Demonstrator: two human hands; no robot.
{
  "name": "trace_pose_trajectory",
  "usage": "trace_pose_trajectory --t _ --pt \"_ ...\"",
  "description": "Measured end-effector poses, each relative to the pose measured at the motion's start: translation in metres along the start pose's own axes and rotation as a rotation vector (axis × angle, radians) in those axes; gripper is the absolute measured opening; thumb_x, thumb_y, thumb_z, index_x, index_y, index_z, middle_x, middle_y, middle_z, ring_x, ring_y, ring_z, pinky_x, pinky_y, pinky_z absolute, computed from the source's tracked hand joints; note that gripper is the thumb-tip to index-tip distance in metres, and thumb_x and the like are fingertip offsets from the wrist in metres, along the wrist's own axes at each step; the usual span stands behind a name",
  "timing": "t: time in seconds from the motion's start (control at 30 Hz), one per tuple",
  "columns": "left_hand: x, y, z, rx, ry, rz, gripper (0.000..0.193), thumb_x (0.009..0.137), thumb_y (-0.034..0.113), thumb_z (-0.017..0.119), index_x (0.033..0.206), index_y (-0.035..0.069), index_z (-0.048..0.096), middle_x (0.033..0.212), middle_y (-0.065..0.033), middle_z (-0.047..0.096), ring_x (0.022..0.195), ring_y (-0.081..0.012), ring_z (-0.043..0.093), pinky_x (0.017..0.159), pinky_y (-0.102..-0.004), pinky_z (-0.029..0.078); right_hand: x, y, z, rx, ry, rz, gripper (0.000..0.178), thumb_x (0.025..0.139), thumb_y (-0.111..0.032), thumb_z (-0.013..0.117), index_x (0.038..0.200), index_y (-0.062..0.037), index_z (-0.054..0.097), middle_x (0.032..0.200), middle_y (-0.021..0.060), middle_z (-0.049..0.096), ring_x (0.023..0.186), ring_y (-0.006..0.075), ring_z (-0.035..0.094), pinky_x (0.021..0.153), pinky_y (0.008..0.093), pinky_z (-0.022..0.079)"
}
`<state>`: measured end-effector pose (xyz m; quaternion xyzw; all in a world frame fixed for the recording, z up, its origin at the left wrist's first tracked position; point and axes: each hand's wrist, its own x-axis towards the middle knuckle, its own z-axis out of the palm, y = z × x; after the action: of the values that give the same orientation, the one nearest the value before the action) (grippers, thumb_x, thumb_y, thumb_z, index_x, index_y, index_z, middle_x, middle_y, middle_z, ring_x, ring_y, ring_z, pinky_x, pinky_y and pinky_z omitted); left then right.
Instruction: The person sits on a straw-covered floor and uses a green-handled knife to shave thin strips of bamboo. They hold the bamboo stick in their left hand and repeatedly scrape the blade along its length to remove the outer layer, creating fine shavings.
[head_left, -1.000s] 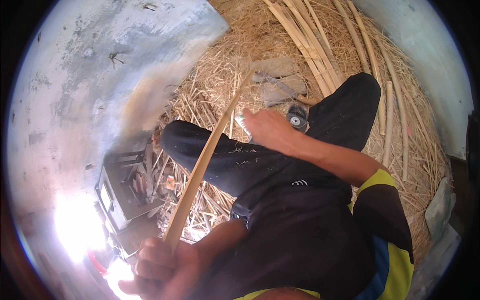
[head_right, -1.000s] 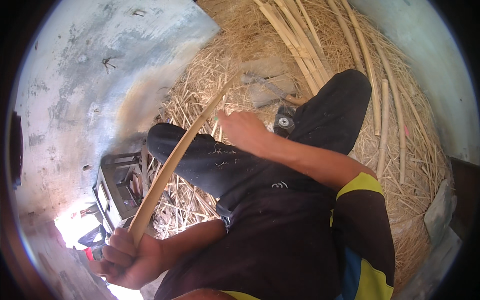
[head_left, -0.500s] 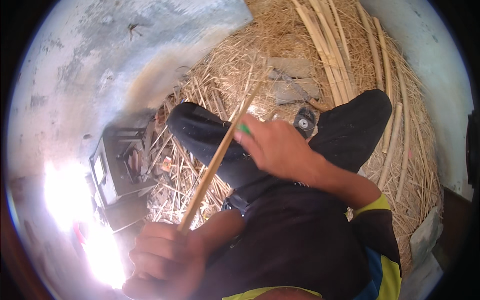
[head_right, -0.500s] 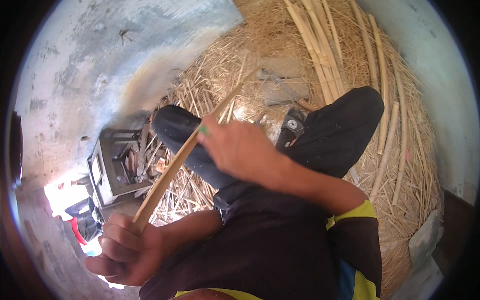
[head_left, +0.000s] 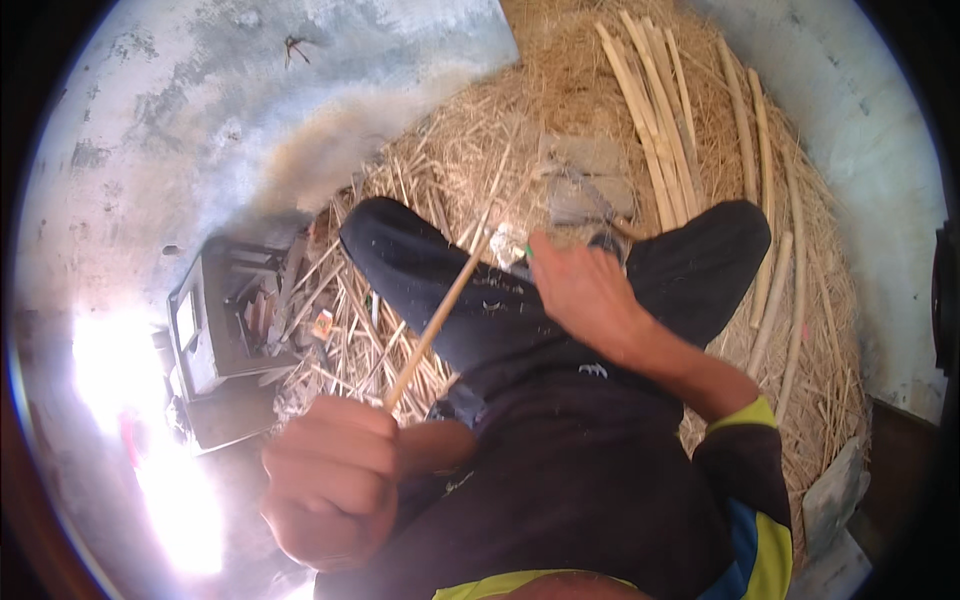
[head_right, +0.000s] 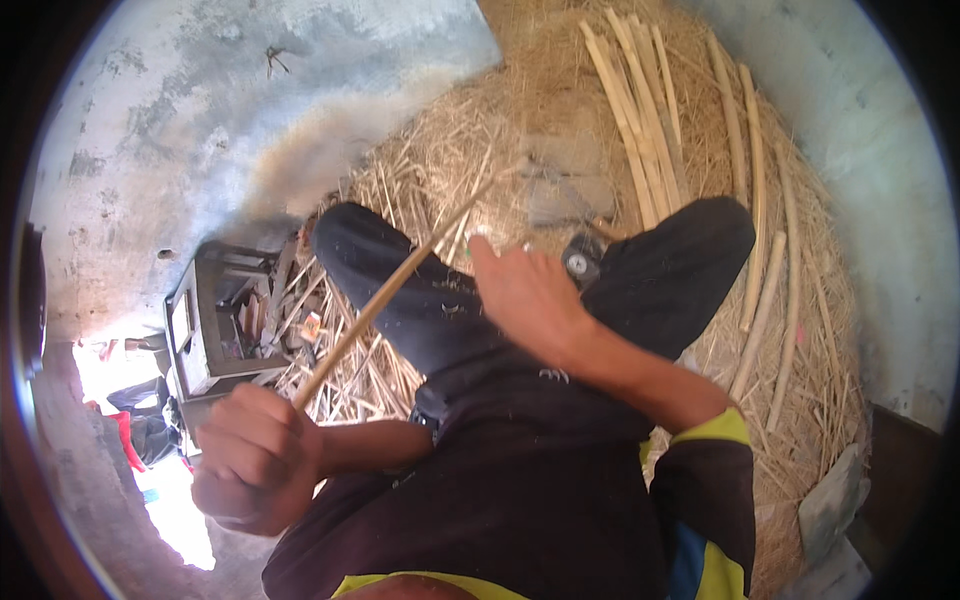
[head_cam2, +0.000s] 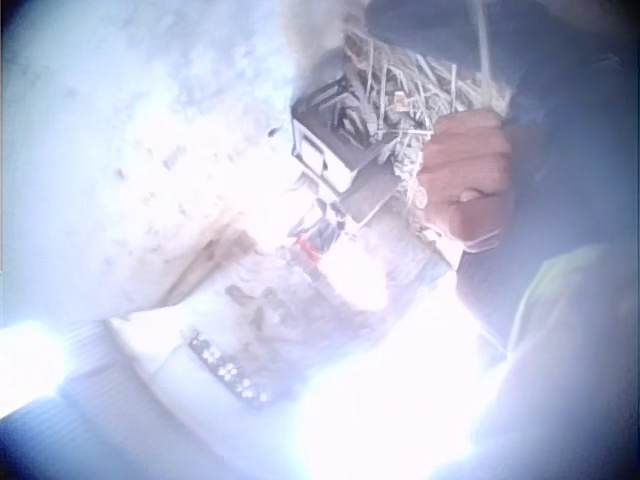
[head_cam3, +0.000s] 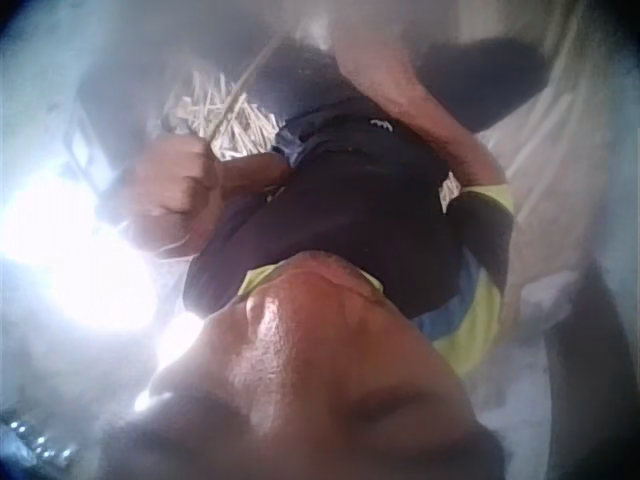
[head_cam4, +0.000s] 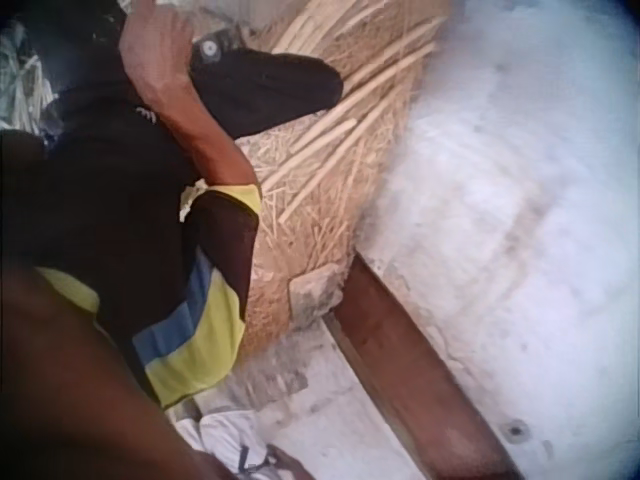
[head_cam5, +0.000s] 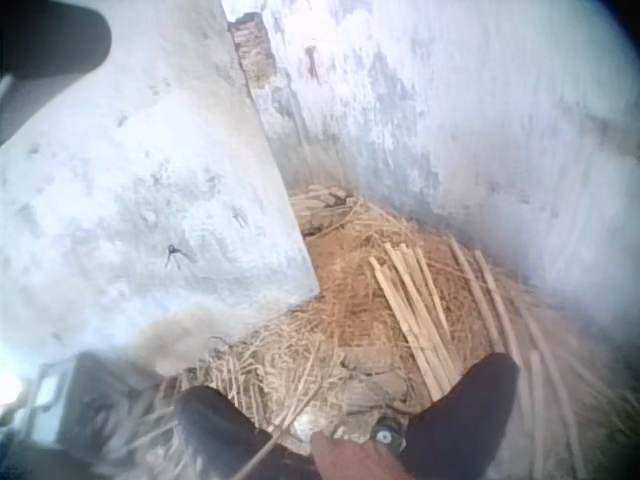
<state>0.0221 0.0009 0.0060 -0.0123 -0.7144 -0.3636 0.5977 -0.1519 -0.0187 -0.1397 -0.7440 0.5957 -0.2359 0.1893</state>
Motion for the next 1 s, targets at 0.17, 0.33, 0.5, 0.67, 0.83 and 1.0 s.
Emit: trace_pose_trajectory --t 0.17,0.33,0.5,0.67,0.83,1.0 --pt "-0.001 -0.011 0.001 -0.049 -0.018 0.009 0.027 0.075 -0.015 0.035 0.06 0.008 0.035 0.041 0.0029 0.023 0.031 -0.0066 0.019 0.034 -0.0235 0.009 -0.016 -0.03 -0.018 0.232 0.053 -0.076 0.018 0.092 -0.017 0.054 0.092 -0.0018 0.046 0.059 0.0194 0.058 0.056 0.0385 0.061 0.049 0.0491 0.047" --pt "0.0 -0.005 -0.006 0.046 -0.007 0.01 0.029 0.082 -0.005 0.03 0.058 0.012 0.028 0.039 0.0042 0.025 0.029 -0.0041 0.021 0.03 -0.0202 0.012 0.004 -0.005 -0.001 0.044 0.038 -0.049 0.019 0.093 -0.018 0.048 0.1 0.0001 0.051 0.055 0.0155 0.058 0.051 0.0349 0.062 0.046 0.0455 0.049" --pt "-0.004 -0.013 -0.006 -0.036 0.051 0.035 0.019 0.067 -0.011 0.035 0.061 0.007 0.037 0.04 0.0033 0.025 0.031 -0.0059 0.018 0.033 -0.0228 0.011 0.01 0.022 0.031 0.027 0.038 0.094 0.016 0.092 -0.017 0.052 0.094 -0.0018 0.048 0.058 0.0203 0.058 0.057 0.0425 0.06 0.054 0.0519 0.048" --pt "-0.002 -0.011 -0.003 -0.015 0.047 0.041 0.022 0.078 -0.004 0.036 0.06 0.009 0.033 0.039 0.0028 0.028 0.03 -0.0054 0.02 0.032 -0.0225 0.011 0.025 0.036 0.042 0.056 0.069 0.081 0.017 0.09 -0.016 0.053 0.096 -0.0011 0.049 0.06 0.0218 0.058 0.061 0.0424 0.061 0.057 0.0531 0.048" --pt "-0.006 -0.014 -0.011 0.096 0.177 0.09 0.027 0.088 0.007 0.034 0.061 0.012 0.029 0.039 0.0041 0.026 0.03 -0.0041 0.02 0.032 -0.0214 0.012 0.042 0.04 0.058 0.013 0.16 0.079 0.015 0.089 -0.014 0.054 0.097 -0.002 0.049 0.059 0.0201 0.058 0.059 0.0399 0.062 0.055 0.05 0.049" --pt "-0.021 -0.001 -0.038 0.127 0.322 0.105 0.028 0.092 0.012 0.032 0.065 0.014 0.03 0.042 0.0049 0.023 0.032 -0.0037 0.018 0.033 -0.0223 0.013 0.069 0.055 0.075 -0.084 0.153 0.001 0.019 0.087 -0.011 0.052 0.104 -0.0026 0.051 0.064 0.019 0.062 0.061 0.0365 0.065 0.054 0.0487 0.051"
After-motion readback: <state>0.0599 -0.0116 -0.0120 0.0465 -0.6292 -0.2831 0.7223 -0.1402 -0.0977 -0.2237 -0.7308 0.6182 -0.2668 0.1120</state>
